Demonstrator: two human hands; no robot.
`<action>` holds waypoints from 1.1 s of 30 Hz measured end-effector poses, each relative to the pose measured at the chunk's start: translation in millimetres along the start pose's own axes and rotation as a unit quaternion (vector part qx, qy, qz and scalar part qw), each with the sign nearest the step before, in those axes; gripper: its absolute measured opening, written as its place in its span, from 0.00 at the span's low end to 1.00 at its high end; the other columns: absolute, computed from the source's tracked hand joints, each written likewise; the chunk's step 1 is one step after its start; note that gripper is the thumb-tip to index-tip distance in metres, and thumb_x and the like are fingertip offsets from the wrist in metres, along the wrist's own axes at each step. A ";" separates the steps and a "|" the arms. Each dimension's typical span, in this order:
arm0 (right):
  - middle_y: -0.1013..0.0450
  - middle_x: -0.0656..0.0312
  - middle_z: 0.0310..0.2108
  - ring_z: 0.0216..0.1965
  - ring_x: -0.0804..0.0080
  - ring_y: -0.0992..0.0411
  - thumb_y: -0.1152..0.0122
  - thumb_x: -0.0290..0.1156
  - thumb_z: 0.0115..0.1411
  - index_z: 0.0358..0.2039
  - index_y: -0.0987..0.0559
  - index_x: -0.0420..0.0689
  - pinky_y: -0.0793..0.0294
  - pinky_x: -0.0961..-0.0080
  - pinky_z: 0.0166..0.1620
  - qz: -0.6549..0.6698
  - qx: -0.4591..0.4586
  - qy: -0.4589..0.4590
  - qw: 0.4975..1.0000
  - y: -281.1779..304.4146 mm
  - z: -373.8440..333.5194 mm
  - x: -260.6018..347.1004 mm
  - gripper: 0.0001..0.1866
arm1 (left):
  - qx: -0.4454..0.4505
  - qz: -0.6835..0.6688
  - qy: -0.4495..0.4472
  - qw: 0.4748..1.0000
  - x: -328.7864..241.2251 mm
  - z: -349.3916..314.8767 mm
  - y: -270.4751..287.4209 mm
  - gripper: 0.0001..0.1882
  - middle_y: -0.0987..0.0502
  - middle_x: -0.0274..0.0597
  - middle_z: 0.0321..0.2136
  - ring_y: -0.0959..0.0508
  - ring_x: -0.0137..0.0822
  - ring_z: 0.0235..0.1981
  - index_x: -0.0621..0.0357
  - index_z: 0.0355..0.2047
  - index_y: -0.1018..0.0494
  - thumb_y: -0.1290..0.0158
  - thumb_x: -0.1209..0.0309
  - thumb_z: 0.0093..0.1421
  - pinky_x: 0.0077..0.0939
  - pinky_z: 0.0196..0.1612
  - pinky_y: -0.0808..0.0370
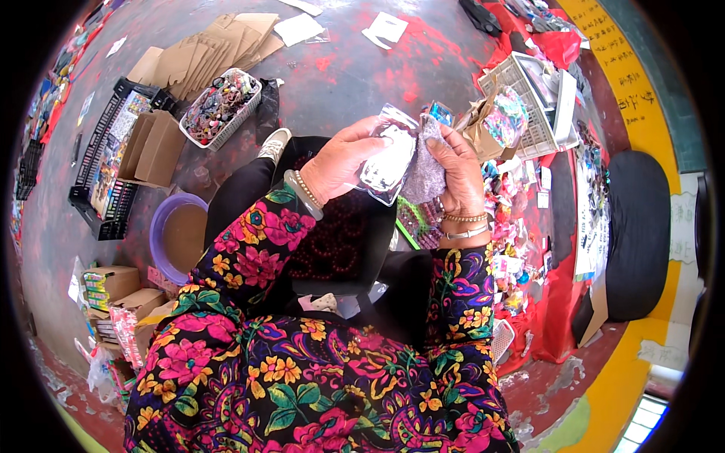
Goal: The person sits on the floor and wipes red beaded bracelets with a cloth. They pick up bracelets from a black bin, clean them, and place them into small plastic bags, which are then put into a green basket.
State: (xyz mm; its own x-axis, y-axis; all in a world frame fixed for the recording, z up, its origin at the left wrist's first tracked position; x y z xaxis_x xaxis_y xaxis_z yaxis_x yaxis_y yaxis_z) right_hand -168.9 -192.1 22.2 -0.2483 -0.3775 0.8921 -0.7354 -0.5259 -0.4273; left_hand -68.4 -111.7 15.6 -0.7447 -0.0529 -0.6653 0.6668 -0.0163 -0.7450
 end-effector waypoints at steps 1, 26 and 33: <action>0.27 0.63 0.34 0.33 0.78 0.28 0.48 0.20 0.56 0.42 0.28 0.38 0.28 0.82 0.36 -0.028 -0.001 0.006 1.000 0.8 0.5 0.8 0.12 | -0.006 0.024 0.003 1.000 -0.3 -0.3 -0.6 0.18 0.31 0.45 0.45 0.27 0.33 0.44 0.66 0.51 0.40 0.58 0.74 0.60 0.26 0.46 0.28; 0.28 0.62 0.32 0.29 0.74 0.30 0.48 0.31 0.56 0.39 0.27 0.41 0.29 0.75 0.33 0.107 -0.173 0.158 0.966 89.5 1.4 33.2 0.11 | 0.026 0.004 0.011 1.000 -19.6 -6.8 1.0 0.17 0.30 0.51 0.45 0.25 0.39 0.43 0.66 0.50 0.40 0.57 0.74 0.60 0.32 0.44 0.26; 0.27 0.58 0.33 0.32 0.68 0.27 0.53 0.34 0.61 0.45 0.30 0.39 0.26 0.73 0.35 0.153 -0.056 0.019 0.986 35.3 2.8 13.4 0.15 | 0.014 0.050 0.008 0.999 -24.8 -7.4 -2.3 0.19 0.30 0.48 0.43 0.25 0.37 0.41 0.65 0.51 0.40 0.56 0.75 0.60 0.28 0.42 0.25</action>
State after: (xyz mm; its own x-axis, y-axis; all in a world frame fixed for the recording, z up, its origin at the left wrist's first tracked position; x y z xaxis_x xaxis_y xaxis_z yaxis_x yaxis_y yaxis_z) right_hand -196.5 -217.8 18.6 -0.4913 -0.4764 0.7292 -0.6865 -0.3033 -0.6608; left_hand -51.7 -103.0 33.5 -0.6752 -0.0398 -0.7366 0.7376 -0.0395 -0.6740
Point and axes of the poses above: each hand's wrist, its own z-axis towards the middle knuckle, its own y-axis out of the back of the hand, x = y × z, the point moved 9 cm from there along z, towards the middle knuckle
